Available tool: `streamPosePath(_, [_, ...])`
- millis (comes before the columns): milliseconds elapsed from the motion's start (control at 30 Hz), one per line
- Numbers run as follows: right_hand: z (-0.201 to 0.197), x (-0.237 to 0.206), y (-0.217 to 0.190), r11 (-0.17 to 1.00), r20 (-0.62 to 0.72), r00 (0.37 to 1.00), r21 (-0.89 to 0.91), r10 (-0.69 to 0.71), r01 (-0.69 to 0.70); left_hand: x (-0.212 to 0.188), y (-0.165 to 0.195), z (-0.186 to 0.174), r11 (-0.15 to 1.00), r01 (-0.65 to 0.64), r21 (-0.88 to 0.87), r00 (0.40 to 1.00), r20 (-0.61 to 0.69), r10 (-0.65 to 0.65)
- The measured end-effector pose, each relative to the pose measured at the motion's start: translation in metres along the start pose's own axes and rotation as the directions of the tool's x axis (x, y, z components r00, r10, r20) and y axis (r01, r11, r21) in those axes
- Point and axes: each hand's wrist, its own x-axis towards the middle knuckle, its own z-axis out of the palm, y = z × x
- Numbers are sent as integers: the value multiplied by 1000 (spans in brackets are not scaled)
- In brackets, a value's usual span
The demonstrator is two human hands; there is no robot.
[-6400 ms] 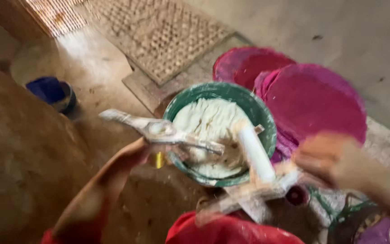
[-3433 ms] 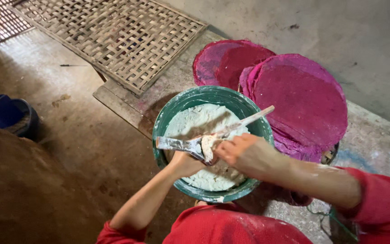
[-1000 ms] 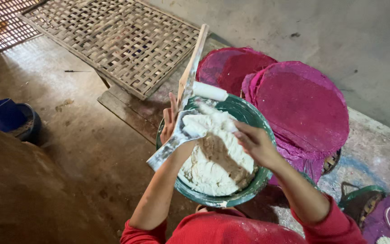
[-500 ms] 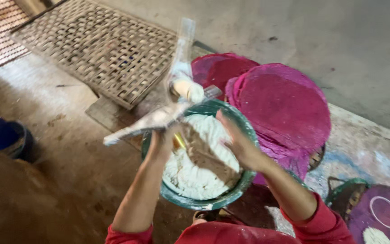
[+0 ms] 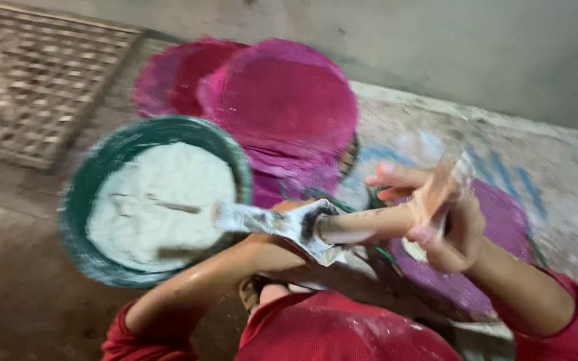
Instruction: The person presses dough into round rice cakes using a hand-held wooden press. They scoop dough from a large green basin into the press, squeeze the press over a round bamboo tray, release the formed cake onto the tray, and repeat, with finished cakes accumulating on the tray.
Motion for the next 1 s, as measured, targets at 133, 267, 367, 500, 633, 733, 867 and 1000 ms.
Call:
streamPosePath(133, [-55,-85,-33,879,205,945,-359,-254,314,44,7,90,976,-42,215,988,154,8])
streamPosePath(267, [-74,-143,-41,903,138,988,-413,-62,114,93,8,177,958,-162,235,965,241,104])
streamPosePath(367, [-90,-160,-48,869,-12,986,-470,168,-154,124,18,203,995,-49,-84,965,252,69])
streamPosePath(500, [-152,-179,-53,781,169,775,47,609,-623,165,33,187,966,254,-44,915,336,-225])
streamPosePath(633, [-167,-247,-29,269,425,509,506,749,-819,208,17,160,966,-235,110,960,183,212])
streamPosePath(733, [-147,-318,-10,394,83,539,590,838,-704,254,-35,137,986,-131,101,967,230,105])
streamPosePath(867, [-130,-381,-19,251,-243,147,479,959,-841,263,-138,122,791,279,544,957,-222,-185])
streamPosePath(1000, [-119,-382,-52,425,-400,239,484,885,-765,244,-192,119,895,353,272,927,-230,-296])
